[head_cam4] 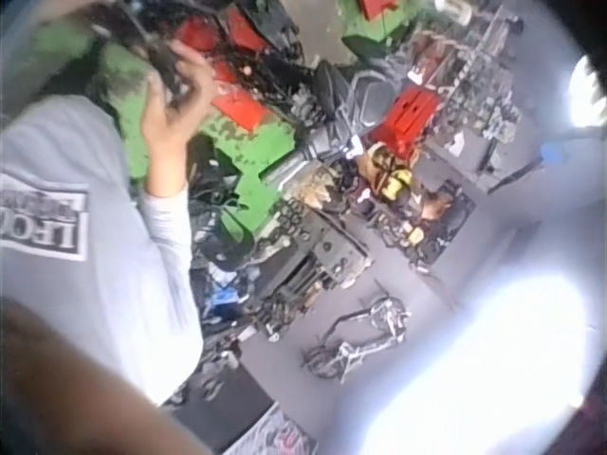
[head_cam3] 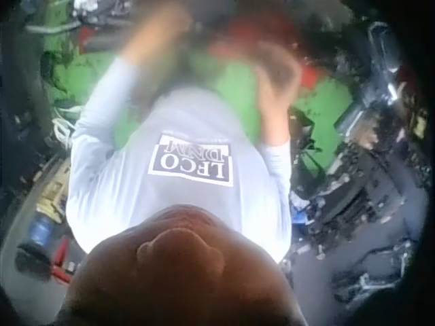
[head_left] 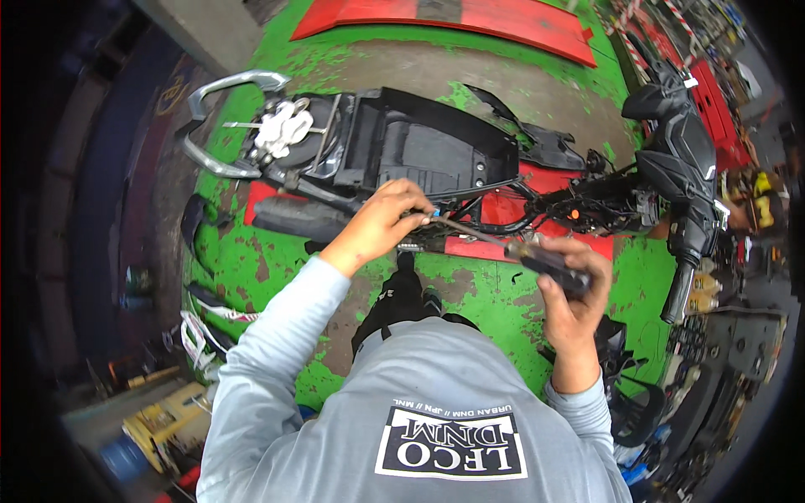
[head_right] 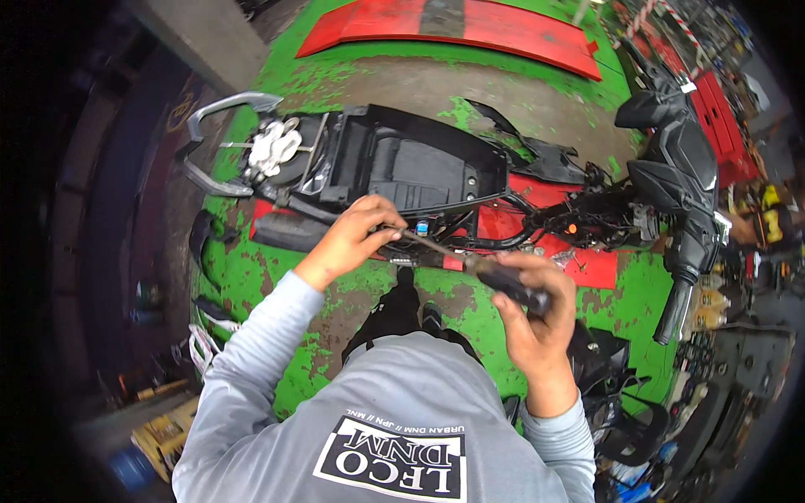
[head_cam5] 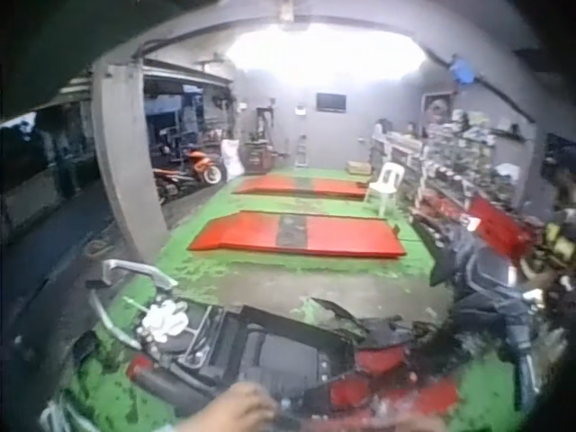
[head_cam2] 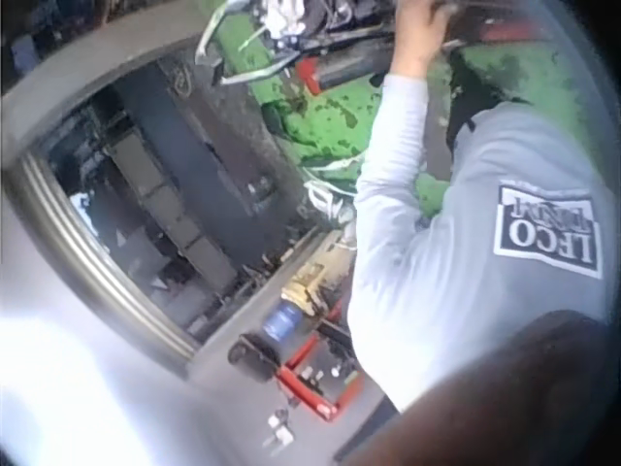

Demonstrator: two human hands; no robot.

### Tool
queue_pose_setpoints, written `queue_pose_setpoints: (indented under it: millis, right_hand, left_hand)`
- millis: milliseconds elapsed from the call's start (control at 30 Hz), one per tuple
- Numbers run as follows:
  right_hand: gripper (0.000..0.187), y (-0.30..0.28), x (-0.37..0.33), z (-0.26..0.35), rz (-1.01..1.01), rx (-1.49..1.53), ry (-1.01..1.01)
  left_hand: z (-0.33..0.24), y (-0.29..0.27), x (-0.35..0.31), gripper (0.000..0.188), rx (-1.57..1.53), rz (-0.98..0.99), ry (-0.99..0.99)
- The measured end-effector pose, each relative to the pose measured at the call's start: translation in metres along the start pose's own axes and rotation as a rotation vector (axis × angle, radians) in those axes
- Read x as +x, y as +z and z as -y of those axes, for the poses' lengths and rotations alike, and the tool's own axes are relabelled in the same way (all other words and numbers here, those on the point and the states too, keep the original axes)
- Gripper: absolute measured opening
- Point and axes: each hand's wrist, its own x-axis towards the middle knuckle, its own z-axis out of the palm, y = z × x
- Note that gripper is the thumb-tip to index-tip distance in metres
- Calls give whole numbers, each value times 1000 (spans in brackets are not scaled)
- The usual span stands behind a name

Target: The person wipes a motorcycle part with a cloth, then places it on the motorcycle frame. They use a screwdriver to fasten screws into the part. The person then inserts a key into the ignition and turns it, activating the digital dashboard. Finally, they adjust the handlebars and grip the controls.

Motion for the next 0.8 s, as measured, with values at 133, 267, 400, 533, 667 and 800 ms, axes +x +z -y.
queue_pose_setpoints:
  millis: [133,267,400,533,667,800]
  right_hand:
    - [37,21,43,-47,-79,-306,149]
    - [33,41,82,-118,-115,-321,294]
    - [36,58,95,-186,-124,-381,344]
    - [36,75,104,-208,-103,-370,475]
    - [35,80,101,-232,-90,-430,453]
    - [36,80,108,-238,-86,-414,463]
  left_hand:
    - [82,44,85,21,31,219,-3]
    - [161,88,144,35,54,448,-75]
    - [218,120,170,45,161,616,-166]
    - [256,144,169,45,142,657,-224]
    - [273,158,163,42,81,649,-239]
    - [283,165,158,43,26,611,-260]
